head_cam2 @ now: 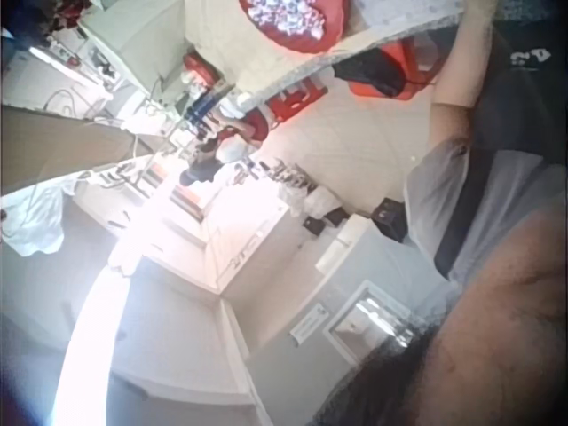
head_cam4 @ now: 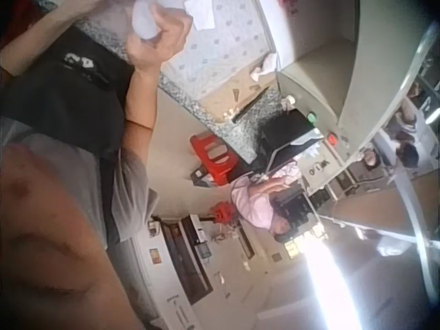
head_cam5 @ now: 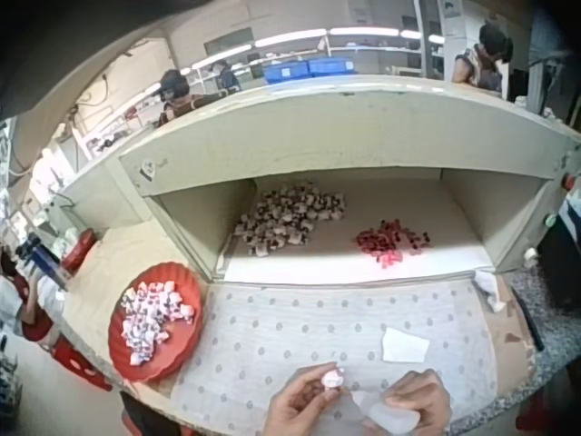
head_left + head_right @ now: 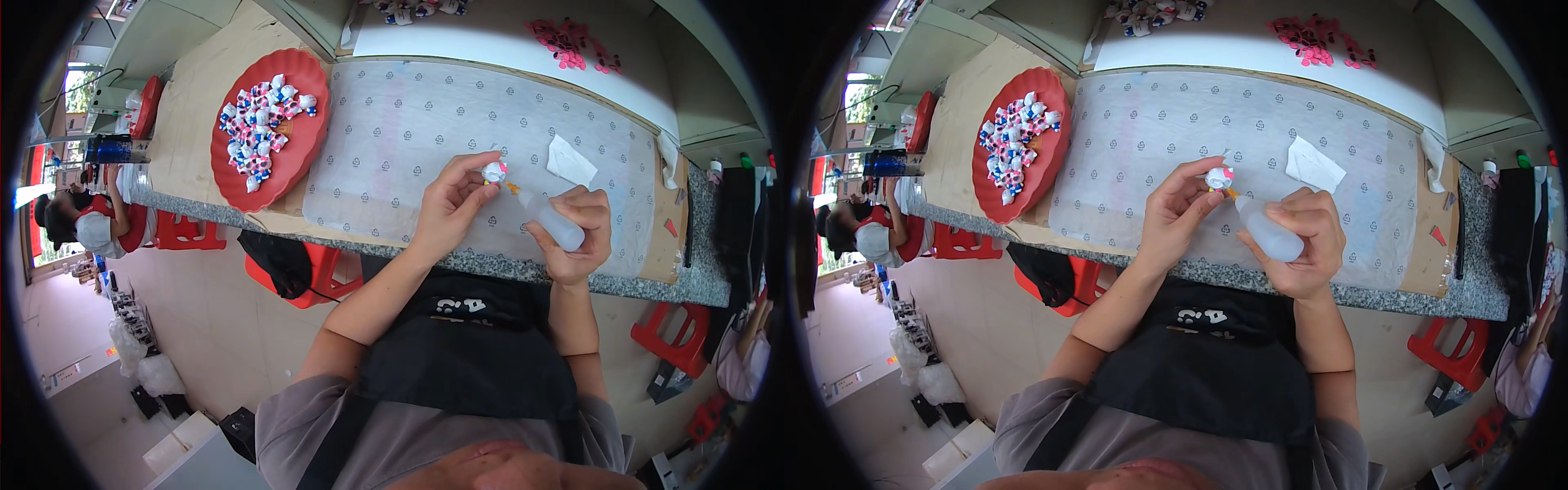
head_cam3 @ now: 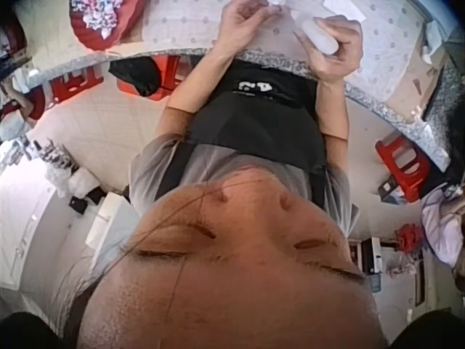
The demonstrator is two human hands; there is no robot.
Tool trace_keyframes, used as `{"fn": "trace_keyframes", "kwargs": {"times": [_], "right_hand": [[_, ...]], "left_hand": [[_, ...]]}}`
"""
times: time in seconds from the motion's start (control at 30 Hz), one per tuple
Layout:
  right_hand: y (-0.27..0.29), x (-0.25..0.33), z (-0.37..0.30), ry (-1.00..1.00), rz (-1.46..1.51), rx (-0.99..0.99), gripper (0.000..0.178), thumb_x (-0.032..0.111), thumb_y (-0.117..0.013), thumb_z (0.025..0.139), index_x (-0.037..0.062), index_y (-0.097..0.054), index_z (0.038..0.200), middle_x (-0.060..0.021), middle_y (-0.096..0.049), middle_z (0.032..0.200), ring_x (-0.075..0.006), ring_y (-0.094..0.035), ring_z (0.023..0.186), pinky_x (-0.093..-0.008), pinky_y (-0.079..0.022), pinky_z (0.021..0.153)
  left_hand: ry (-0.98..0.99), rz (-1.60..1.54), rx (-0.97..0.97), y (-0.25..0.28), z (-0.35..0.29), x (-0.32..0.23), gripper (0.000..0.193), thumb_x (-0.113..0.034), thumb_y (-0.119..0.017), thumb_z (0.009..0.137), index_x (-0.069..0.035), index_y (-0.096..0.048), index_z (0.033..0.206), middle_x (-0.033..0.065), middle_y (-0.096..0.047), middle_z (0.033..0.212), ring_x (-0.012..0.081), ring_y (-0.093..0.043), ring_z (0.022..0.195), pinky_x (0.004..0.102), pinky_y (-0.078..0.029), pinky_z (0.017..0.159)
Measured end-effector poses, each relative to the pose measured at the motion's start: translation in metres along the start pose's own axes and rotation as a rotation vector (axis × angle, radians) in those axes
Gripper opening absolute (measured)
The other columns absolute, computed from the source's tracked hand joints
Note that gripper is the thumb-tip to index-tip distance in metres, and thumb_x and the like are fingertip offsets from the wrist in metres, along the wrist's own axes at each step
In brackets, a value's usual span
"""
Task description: Applying glue and attaching small pink bows to white toy cat heads at a factory workstation.
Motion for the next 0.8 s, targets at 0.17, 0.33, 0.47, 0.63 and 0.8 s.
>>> {"fn": "trace_keyframes", "kwargs": {"times": [0.17,0.33,0.47,0.63,0.8], "right_hand": [[0.006,-0.002,0.002,-0.053,0.046,-0.05,0.037,-0.002,-0.072,0.055,0.0024,-0.05,0.084,-0.0083,-0.049,0.076,-0.0143,-0.048,0.063,-0.0241,-0.039,0.057],[0.028,-0.003,0.025,-0.373,0.213,-0.136,0.033,-0.006,-0.064,0.06,0.0009,-0.046,0.087,-0.0089,-0.047,0.084,-0.0154,-0.049,0.073,-0.0244,-0.042,0.064],[0.039,-0.025,0.061,-0.678,0.108,0.158,0.021,-0.001,-0.052,0.072,0.0011,-0.042,0.09,-0.0069,-0.045,0.088,-0.0129,-0.052,0.072,-0.0238,-0.045,0.062],[0.021,-0.104,0.124,-0.318,-0.489,0.346,0.016,0.005,-0.052,0.074,0.0032,-0.044,0.088,-0.0105,-0.052,0.074,-0.0219,-0.056,0.072,-0.0328,-0.044,0.06],[-0.009,-0.172,0.152,0.063,-1.114,0.464,0.021,0.018,-0.055,0.074,0.0043,-0.049,0.089,-0.0136,-0.055,0.085,-0.0333,-0.054,0.075,-0.0399,-0.043,0.065]], "left_hand": [[0.019,-0.028,0.001,0.004,0.002,-0.002,0.036,0.004,-0.051,0.077,-0.001,-0.045,0.112,0.0046,-0.051,0.097,0.0092,-0.052,0.084,0.0209,-0.043,0.074],[-0.014,-0.258,-0.075,0.011,-0.002,-0.006,0.036,-0.004,-0.054,0.078,-0.001,-0.044,0.112,0.0057,-0.054,0.096,0.0117,-0.053,0.084,0.0266,-0.043,0.078],[0.002,-0.331,0.016,0.009,-0.001,0.001,0.036,-0.006,-0.054,0.079,-0.001,-0.043,0.113,0.0053,-0.052,0.097,0.0125,-0.053,0.085,0.0262,-0.043,0.077],[-0.033,-0.339,0.011,0.011,-0.008,-0.006,0.036,-0.006,-0.052,0.08,-0.002,-0.041,0.114,0.0059,-0.05,0.1,0.014,-0.054,0.087,0.0257,-0.043,0.077],[-0.023,-0.361,0.042,0.012,-0.002,-0.004,0.036,-0.003,-0.051,0.08,-0.002,-0.041,0.114,0.0051,-0.048,0.1,0.0126,-0.054,0.086,0.025,-0.044,0.078]]}}
Point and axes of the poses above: each hand's wrist, its own z-axis towards the middle knuckle, its own y-axis out of the back of the hand, x = y × z, the point moved 3 cm from there along z, towards the middle knuckle
